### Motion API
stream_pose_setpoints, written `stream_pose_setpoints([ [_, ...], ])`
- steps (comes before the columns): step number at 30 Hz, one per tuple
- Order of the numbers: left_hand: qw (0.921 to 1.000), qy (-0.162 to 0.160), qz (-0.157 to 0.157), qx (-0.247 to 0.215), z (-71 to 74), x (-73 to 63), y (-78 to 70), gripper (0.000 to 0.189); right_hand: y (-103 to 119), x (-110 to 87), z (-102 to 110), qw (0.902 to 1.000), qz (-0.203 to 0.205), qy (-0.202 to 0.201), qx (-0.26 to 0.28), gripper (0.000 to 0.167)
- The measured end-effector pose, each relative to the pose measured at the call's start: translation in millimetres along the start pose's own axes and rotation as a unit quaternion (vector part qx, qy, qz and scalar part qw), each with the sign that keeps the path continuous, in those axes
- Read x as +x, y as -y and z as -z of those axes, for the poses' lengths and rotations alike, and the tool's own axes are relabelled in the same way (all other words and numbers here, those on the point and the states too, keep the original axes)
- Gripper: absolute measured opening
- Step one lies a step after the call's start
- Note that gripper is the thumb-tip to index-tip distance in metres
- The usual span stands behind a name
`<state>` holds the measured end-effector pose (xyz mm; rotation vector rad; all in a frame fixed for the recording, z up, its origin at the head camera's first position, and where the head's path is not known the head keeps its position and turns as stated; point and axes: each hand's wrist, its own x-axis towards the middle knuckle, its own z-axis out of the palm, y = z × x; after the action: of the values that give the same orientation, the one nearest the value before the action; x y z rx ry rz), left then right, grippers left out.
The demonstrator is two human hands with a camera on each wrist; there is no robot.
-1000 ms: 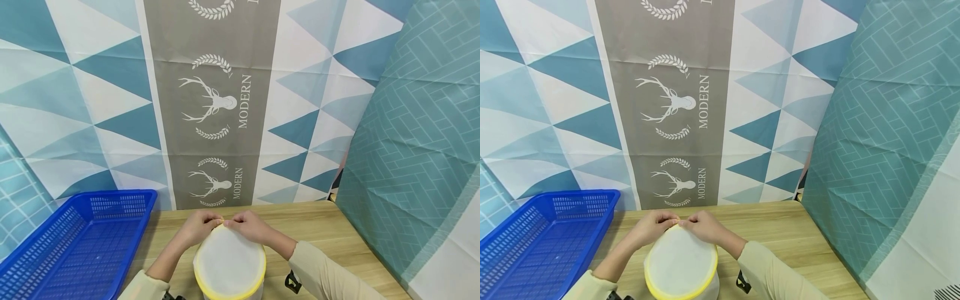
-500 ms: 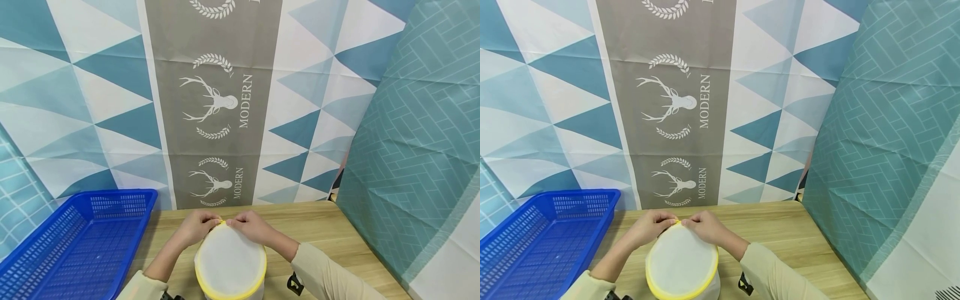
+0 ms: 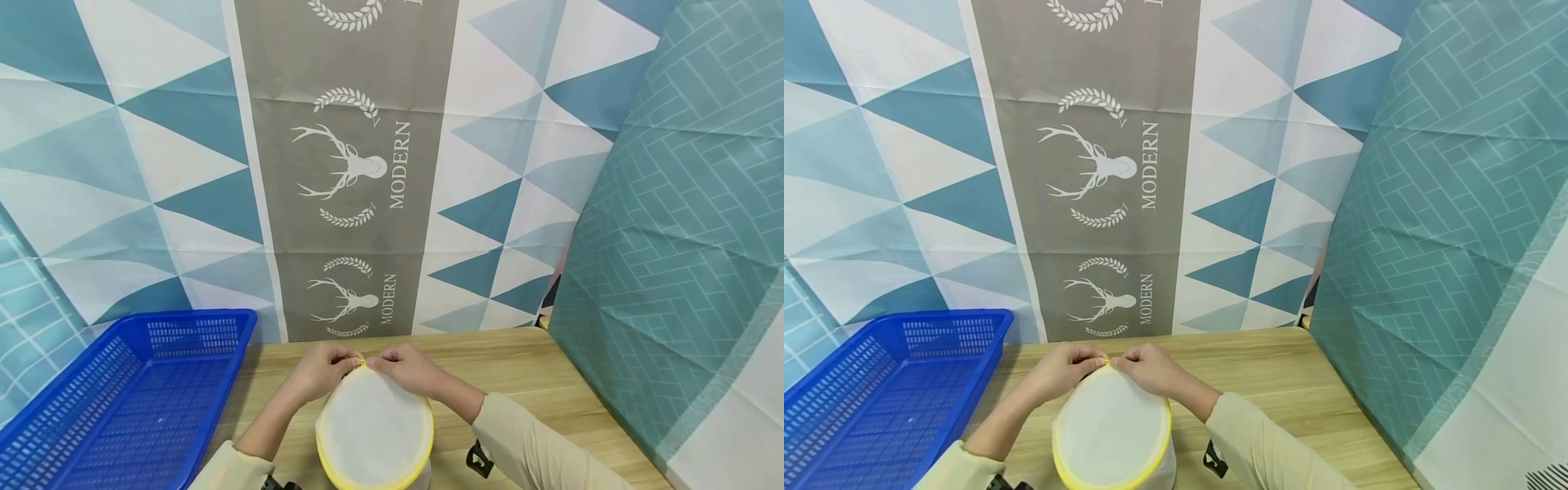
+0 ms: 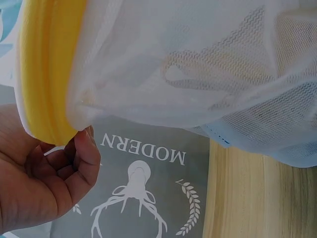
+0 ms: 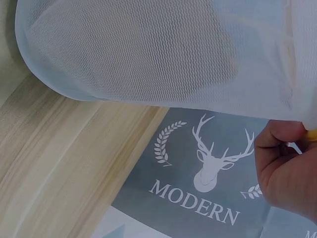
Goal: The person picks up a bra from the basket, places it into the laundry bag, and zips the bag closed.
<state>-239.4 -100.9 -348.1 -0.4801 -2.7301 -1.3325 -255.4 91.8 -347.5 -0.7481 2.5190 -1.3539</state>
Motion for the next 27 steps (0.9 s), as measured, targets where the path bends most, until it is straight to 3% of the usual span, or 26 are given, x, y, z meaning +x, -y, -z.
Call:
stream_pose_setpoints([
  [27, 0.9998, -0.011, 0.016, 0.006, 2.2, -2.1, -2.9, 0.014, -4.5, -1.9, 1.9, 0.9998, -0.002, -0.014, 0.016, 0.031],
])
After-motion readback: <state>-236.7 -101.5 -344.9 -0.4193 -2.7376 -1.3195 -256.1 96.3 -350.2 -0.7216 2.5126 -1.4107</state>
